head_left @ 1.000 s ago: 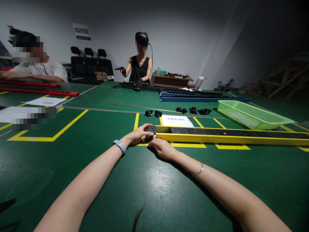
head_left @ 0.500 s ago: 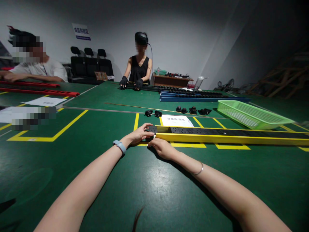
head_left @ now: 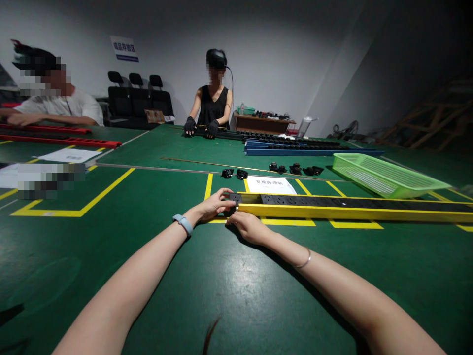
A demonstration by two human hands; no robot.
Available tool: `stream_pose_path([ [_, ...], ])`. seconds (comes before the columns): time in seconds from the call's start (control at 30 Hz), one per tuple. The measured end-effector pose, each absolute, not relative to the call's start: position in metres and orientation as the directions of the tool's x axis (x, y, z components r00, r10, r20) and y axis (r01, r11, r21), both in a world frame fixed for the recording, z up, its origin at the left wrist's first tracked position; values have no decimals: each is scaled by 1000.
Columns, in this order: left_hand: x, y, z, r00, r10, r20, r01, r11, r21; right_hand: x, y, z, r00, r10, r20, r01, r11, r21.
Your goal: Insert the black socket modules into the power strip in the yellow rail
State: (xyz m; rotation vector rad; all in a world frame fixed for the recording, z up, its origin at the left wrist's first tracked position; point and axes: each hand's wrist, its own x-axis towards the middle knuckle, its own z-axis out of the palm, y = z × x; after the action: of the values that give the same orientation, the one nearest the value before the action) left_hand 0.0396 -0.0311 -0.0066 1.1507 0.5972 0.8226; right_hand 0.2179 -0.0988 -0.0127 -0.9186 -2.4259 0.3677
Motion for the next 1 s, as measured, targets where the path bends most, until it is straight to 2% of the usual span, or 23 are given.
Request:
stream_pose_path([
  [0.3,39,-27,-7,575,815,-71,-274,273,922,218,-98,-14,-645,666,375,533,744,-404],
  [0.8,39,-28,-8,576,817,-37,-281,241,929,217,-98,-13,-642,675,363,544,735,-405],
  [1.0,40,-28,-7,549,833,-68,-268,252,930,217,-99,-12,-644,673,365,538,737,-409],
])
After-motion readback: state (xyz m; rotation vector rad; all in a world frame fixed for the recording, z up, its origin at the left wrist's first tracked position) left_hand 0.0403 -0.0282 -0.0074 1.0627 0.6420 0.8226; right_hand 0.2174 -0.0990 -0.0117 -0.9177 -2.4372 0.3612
